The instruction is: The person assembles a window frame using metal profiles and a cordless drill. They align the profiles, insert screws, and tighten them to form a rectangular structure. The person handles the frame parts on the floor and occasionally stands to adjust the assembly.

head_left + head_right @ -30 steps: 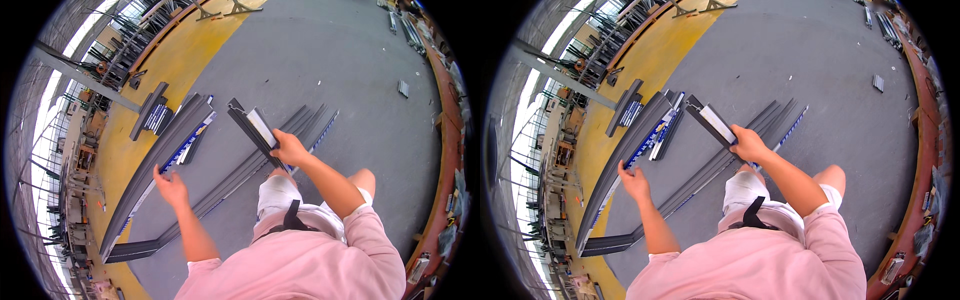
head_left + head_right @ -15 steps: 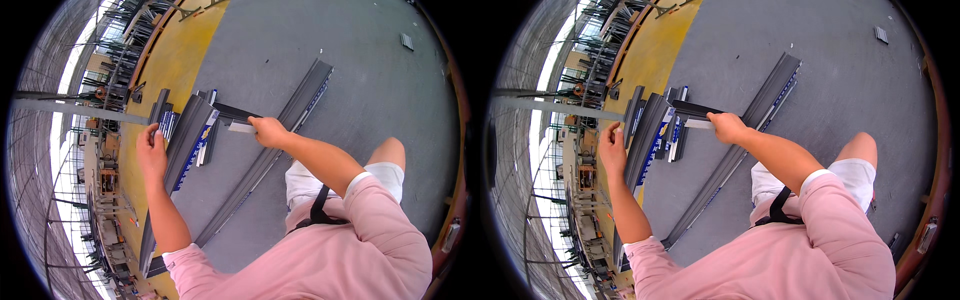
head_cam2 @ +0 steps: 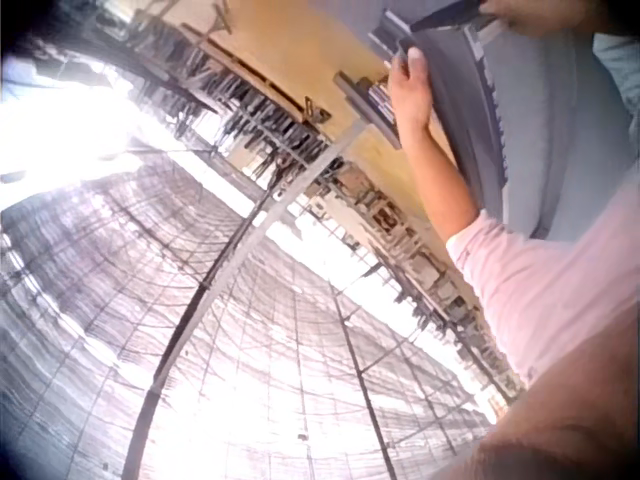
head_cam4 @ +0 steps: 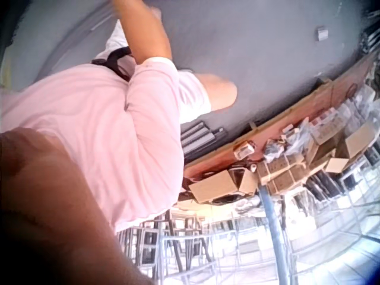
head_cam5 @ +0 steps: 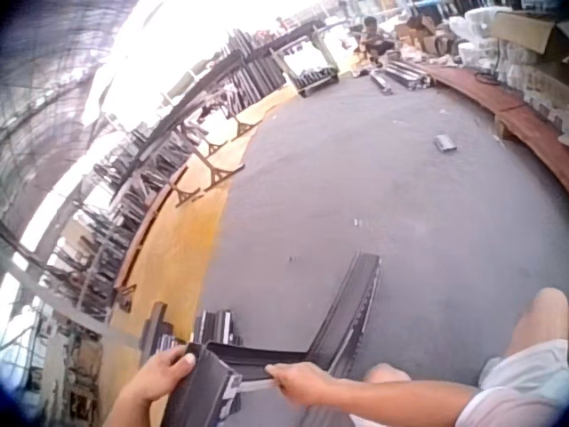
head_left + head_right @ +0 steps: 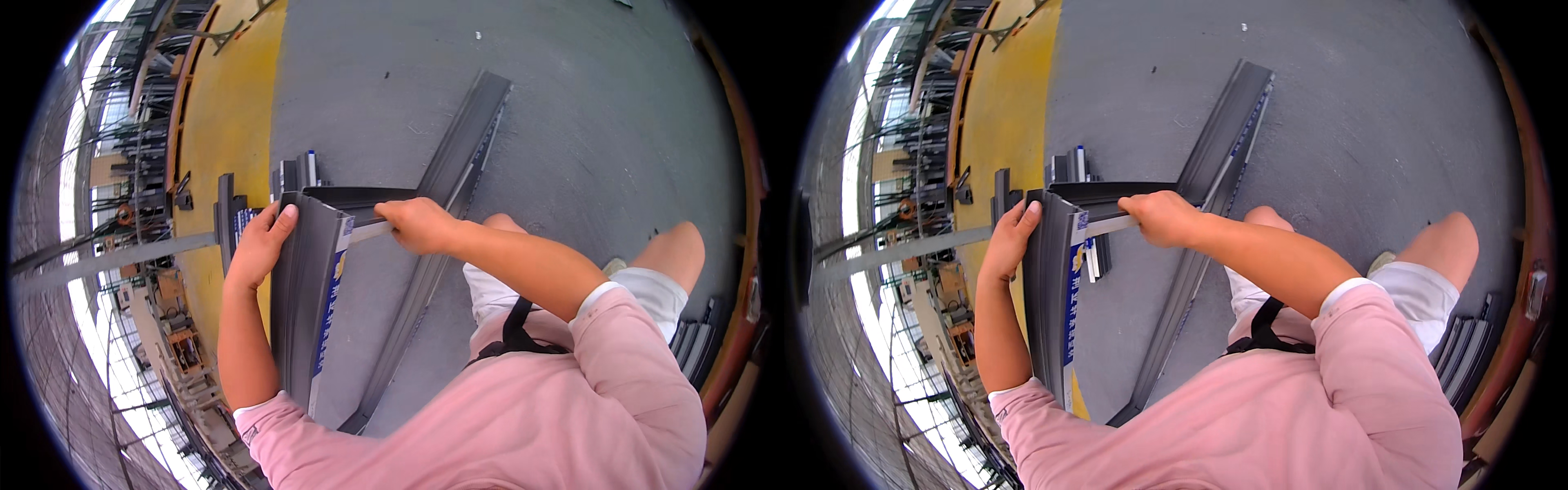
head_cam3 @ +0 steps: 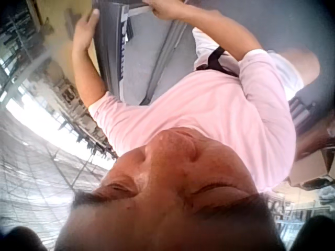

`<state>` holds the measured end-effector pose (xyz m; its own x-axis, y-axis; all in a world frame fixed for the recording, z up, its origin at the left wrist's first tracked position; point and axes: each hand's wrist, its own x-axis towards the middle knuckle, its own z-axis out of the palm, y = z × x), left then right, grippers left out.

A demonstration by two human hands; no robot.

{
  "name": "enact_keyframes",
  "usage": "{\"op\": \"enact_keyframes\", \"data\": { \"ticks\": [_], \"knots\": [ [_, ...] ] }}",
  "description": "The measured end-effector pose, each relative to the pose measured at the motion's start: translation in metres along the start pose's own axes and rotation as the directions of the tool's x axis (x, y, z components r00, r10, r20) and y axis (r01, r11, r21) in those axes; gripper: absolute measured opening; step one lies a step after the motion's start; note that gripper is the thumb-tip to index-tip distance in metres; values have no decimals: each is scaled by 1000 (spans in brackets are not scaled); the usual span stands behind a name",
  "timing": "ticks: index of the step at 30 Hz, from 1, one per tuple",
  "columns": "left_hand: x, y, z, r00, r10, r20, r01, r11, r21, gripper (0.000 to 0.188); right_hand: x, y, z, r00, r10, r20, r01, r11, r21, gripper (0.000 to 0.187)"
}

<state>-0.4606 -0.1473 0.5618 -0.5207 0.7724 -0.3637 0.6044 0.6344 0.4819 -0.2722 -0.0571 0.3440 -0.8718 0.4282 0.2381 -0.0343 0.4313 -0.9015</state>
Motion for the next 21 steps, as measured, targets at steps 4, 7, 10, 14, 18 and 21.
{"op": "enact_keyframes", "data": {
  "ticks": [4,7,10,14,18,21],
  "knots": [
    [19,4,16,994,-58,92,69,989,-128,50,-4,5,8,997,4,-73,-6,999,-36,27],
    [22,-1,27,998,42,-37,-42,999,0,55,-6,4,5,996,36,-76,-41,997,-59,27],
    [27,-11,22,995,77,-64,-74,996,53,61,-2,3,-1,998,63,-14,-64,992,-108,30],
    [29,-18,33,976,156,-154,-133,980,150,64,-5,-3,-8,989,143,38,-136,980,-146,33],
    [27,-10,34,960,209,-183,-137,929,343,65,-11,-9,-18,982,185,44,-178,975,-136,34],
    [29,-18,25,962,206,-181,-149,946,289,64,-12,-14,-16,987,157,25,-154,984,-94,40]
  ]
}}
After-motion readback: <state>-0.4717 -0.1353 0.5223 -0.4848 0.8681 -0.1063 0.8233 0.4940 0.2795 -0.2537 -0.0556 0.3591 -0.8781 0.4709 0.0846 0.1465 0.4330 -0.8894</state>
